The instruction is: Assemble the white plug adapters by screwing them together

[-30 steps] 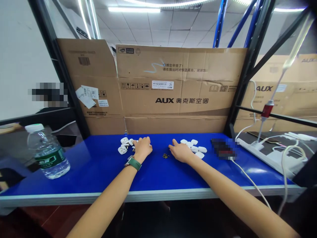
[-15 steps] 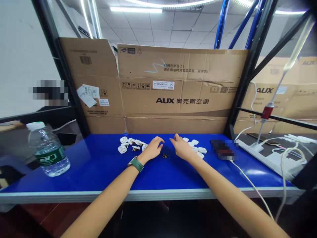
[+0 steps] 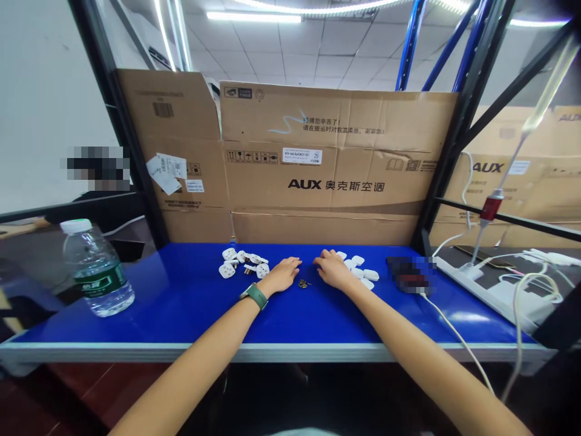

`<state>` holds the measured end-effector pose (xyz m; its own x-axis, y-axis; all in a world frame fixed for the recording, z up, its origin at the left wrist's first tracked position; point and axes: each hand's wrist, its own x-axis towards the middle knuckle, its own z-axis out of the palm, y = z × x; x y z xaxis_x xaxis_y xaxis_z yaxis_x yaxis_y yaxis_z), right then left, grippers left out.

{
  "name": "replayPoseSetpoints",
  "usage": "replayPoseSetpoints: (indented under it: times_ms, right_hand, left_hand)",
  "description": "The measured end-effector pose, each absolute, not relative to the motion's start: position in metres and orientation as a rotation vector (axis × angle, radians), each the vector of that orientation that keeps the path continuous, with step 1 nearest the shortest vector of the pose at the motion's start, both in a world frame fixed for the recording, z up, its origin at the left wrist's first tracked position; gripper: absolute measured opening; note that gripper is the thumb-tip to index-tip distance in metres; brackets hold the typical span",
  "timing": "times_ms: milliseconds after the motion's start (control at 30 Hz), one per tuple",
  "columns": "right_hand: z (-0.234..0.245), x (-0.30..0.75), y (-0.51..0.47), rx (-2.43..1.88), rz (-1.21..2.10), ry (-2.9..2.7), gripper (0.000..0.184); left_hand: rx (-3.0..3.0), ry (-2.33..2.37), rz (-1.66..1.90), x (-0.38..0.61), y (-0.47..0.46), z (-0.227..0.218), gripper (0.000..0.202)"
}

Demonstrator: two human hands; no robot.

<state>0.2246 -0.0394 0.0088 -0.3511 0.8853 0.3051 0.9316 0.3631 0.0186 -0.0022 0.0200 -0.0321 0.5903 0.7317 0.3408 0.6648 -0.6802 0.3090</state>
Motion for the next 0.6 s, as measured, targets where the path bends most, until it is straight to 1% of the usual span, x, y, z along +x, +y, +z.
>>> replayPoseSetpoints:
  times_ms: [100,167,267,333,400,467,600]
  right_hand:
    - [0.009,0.227,-0.037,-1.632,-0.302,-2.345,0.034]
    - [0.007,0.222,-0.033,-1.569,-0.231,-2.302,0.038]
    - [0.001,0.206,-0.023,-1.381,0.062,-2.170,0.052]
    - [-0.005,0.195,-0.014,-1.294,0.289,-2.090,0.057]
    - [-0.011,0.186,-0.004,-1.255,0.452,-2.030,0.057]
    - [-0.015,0.181,0.004,-1.241,0.528,-1.978,0.054]
    - [-0.020,0.180,0.014,-1.241,0.539,-1.926,0.047]
  left_hand:
    - [2.690,1.168,0.685,-0.001,0.017,-0.032,0.040]
    - [2.697,1.179,0.711,0.001,0.016,-0.033,0.040]
    - [2.711,1.200,0.727,0.002,0.015,-0.034,0.040]
    - [2.710,1.203,0.710,0.003,0.017,-0.032,0.037]
    - [2.705,1.191,0.680,0.004,0.022,-0.027,0.030]
    - [2.705,1.174,0.661,0.006,0.030,-0.023,0.023]
    - [2.707,1.147,0.655,0.014,0.042,-0.020,0.026]
